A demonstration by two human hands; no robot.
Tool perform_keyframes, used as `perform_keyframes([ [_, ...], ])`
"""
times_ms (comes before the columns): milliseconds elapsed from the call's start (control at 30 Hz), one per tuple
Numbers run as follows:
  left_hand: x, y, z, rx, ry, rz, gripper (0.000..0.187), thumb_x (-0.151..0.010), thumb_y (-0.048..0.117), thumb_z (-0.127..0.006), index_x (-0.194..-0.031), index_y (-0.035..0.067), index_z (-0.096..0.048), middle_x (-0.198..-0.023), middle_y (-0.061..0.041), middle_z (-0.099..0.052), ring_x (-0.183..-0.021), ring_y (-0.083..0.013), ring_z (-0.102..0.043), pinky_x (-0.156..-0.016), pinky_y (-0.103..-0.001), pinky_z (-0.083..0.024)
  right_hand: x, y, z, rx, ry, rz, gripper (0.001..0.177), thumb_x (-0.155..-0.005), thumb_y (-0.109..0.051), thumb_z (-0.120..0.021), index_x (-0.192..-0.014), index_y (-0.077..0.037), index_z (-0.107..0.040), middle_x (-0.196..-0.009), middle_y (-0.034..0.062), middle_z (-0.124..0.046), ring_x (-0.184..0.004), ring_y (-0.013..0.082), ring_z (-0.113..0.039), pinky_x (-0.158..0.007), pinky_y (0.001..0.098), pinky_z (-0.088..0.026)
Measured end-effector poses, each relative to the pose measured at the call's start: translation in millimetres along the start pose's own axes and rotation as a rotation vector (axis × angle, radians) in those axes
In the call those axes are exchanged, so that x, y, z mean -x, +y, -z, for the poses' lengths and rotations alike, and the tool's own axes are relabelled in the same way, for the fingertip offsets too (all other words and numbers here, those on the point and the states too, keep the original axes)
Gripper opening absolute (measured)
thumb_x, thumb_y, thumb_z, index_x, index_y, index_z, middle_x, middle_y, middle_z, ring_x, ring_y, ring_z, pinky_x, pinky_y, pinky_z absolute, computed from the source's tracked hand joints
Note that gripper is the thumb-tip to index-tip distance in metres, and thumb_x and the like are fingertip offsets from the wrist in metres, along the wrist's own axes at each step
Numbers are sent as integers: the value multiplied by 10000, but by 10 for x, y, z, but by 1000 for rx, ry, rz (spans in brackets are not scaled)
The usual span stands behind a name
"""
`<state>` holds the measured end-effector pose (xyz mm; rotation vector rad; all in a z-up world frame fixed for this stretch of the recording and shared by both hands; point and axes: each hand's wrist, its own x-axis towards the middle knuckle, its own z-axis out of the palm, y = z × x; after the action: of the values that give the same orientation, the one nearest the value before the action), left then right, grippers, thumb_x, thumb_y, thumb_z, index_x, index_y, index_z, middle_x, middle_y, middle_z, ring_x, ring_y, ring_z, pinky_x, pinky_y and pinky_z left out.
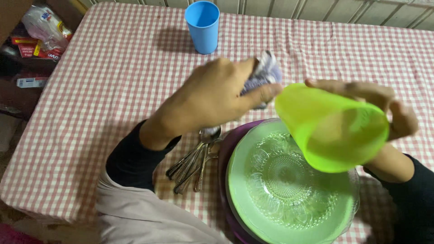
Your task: The person wipes several plates, bowls, and cups with a cloth, then stacks them and places spoons into cups. The person arranges the cleaned items on a checkered tablecloth.
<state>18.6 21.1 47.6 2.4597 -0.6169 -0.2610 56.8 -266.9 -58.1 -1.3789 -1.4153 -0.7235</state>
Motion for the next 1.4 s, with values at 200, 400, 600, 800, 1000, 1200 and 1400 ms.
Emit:
perform_keyframes([
  [200,354,-385,423,-485,662,48,512,-1112,538,-567,-1000,42,-622,-773,-182,-718,-641,-427,-689,-499,-596,-499,-525,99,-311,110,-446,-377,1178,-707,-243,-931,-1625,-9,-230,-1666,214,-350,-1517,371,-438,-1322,535,-375],
  [400,597,-402,570,-522,535,227,553,-1126,596,-587,-1042,50,-603,-893,-240,-716,-807,-500,-690,-637,-655,-509,-783,263,-888,118,-582,-709,1078,-623,-207,-961,-1408,29,-260,-1367,263,-487,-1215,360,-586,-934,437,-532],
  [600,774,-408,618,-571,461,221,577,-1110,613,-544,-1083,44,-631,-876,-261,-704,-826,-528,-678,-616,-661,-491,-658,368,-1145,128,-678,-856,1105,-550,-258,-1011,-1352,-6,-294,-1362,215,-563,-1120,332,-663,-868,435,-582],
  [800,877,-442,685,-536,509,191,523,-1128,574,-595,-1059,55,-590,-814,-206,-708,-744,-488,-692,-558,-631,-500,-562,496,-1037,50,-704,-698,1080,-529,-168,-1024,-1276,24,-269,-1319,307,-552,-1177,380,-653,-909,434,-632],
  [1000,917,-508,718,-567,536,237,565,-1128,600,-604,-1032,43,-609,-853,-235,-714,-775,-539,-674,-579,-684,-475,-993,803,-935,-238,-616,-831,1118,-596,-625,-635,-1388,36,-203,-1490,300,-392,-1338,417,-514,-1060,513,-519],
  [1200,886,-506,739,-589,558,259,570,-1125,610,-567,-1073,43,-606,-862,-255,-711,-787,-545,-674,-587,-681,-471,-1232,1434,-1203,236,-623,-528,448,-1111,-153,-567,-1413,153,-440,-1412,361,-514,-1132,433,-622,-852,499,-562],
  [1400,810,-481,706,-528,617,226,561,-1107,581,-397,-1051,61,-601,-859,-259,-717,-803,-559,-664,-607,-694,-456,-1061,1869,-1616,561,-822,-416,595,-971,-158,-737,-1430,37,-414,-1532,235,-381,-884,404,-673,-625,568,-588],
])
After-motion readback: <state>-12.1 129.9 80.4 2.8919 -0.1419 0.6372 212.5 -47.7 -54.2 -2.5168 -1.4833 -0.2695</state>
